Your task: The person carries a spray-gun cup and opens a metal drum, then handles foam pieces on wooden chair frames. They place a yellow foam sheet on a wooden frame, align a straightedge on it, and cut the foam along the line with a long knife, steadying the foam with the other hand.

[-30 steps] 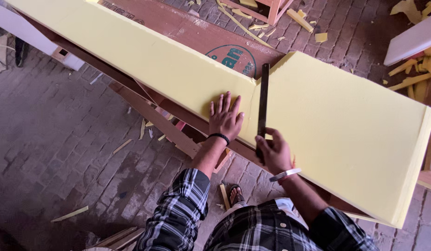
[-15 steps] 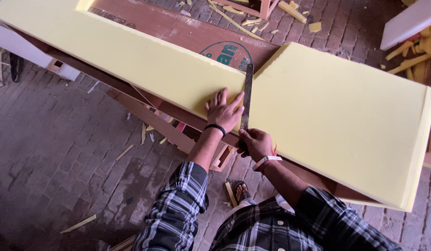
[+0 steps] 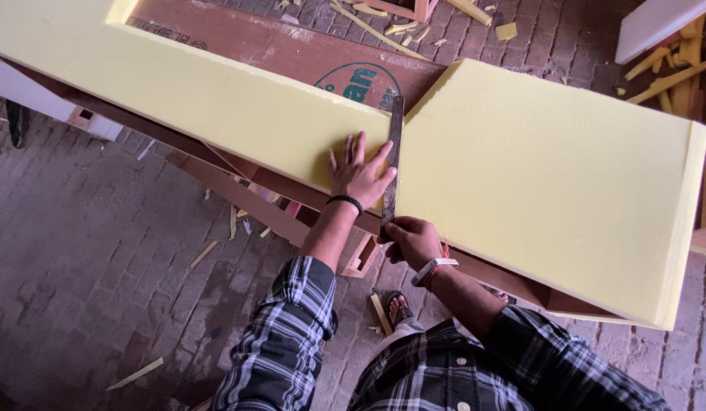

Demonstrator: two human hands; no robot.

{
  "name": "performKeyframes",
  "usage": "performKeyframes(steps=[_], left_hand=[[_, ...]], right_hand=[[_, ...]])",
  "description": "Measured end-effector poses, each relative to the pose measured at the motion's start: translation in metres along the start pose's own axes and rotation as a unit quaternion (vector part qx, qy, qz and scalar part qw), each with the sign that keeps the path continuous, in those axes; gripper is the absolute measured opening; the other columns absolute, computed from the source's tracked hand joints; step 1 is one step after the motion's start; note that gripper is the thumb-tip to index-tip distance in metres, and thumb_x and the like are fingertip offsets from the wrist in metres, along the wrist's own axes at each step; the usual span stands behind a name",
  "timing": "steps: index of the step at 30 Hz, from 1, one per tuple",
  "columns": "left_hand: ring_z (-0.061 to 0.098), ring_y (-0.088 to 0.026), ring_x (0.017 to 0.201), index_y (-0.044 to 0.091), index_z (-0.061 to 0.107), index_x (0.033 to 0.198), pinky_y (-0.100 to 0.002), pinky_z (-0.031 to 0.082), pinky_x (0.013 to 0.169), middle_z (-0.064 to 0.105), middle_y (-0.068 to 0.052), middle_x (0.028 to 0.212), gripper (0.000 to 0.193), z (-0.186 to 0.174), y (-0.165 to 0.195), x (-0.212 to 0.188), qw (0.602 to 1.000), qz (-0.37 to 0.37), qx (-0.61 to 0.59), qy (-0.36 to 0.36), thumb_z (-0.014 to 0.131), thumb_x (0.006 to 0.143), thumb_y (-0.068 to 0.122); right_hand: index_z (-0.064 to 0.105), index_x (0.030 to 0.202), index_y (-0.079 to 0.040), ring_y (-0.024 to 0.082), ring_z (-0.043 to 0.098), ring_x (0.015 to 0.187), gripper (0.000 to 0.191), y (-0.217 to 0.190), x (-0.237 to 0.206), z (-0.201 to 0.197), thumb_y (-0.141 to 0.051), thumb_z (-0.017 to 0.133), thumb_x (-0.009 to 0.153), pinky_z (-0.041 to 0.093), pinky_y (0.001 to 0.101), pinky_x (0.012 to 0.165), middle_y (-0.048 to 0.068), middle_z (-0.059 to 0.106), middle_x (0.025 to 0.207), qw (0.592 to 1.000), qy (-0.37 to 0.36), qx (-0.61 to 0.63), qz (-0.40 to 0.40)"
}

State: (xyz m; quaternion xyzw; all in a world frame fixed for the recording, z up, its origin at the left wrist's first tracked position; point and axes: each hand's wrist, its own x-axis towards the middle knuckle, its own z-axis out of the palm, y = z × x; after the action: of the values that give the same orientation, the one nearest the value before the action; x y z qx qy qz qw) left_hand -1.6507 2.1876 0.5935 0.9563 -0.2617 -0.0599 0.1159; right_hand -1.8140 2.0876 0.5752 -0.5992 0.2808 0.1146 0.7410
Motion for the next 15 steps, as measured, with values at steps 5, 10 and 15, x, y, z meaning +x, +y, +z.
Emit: performKeyframes(steps=[5, 10, 15], left_hand=[[0.005, -0.036, 0.157, 0.05, 0.034, 0.155, -0.07, -0.004, 0.119, 0.009, -0.013, 0.17, 0.067, -0.001, 0.0, 0.001, 1.0, 0.018, 0.001, 0.013, 0.05, 0.093, 0.067], [0.005, -0.036, 0.158, 0.054, 0.035, 0.153, -0.07, -0.005, 0.119, 0.009, -0.012, 0.171, 0.062, 0.001, 0.0, 0.0, 1.0, 0.013, 0.007, -0.002, 0.051, 0.094, 0.068], [0.007, -0.036, 0.158, 0.053, 0.039, 0.152, -0.07, -0.004, 0.12, 0.012, -0.013, 0.171, 0.064, 0.002, -0.002, -0.001, 1.0, 0.013, 0.002, -0.001, 0.054, 0.091, 0.067]], right_hand=[[0.073, 0.112, 0.001, 0.014, 0.068, 0.058, 0.027, 0.0, 0.0, -0.002, -0.021, 0.061, 0.101, 0.056, 0.0281, 0.052, 0.011, 0.079, 0.088, 1.0, -0.001, 0.004, -0.004], [0.072, 0.114, 0.0, 0.015, 0.069, 0.061, 0.029, -0.009, -0.01, -0.001, -0.023, 0.062, 0.1, 0.056, 0.0286, 0.052, 0.011, 0.078, 0.088, 1.0, -0.005, 0.016, 0.005], [0.076, 0.107, -0.007, 0.013, 0.073, 0.063, 0.027, -0.029, -0.023, -0.006, -0.031, 0.066, 0.098, 0.058, 0.028, 0.055, 0.008, 0.079, 0.085, 0.988, 0.005, -0.129, 0.079]])
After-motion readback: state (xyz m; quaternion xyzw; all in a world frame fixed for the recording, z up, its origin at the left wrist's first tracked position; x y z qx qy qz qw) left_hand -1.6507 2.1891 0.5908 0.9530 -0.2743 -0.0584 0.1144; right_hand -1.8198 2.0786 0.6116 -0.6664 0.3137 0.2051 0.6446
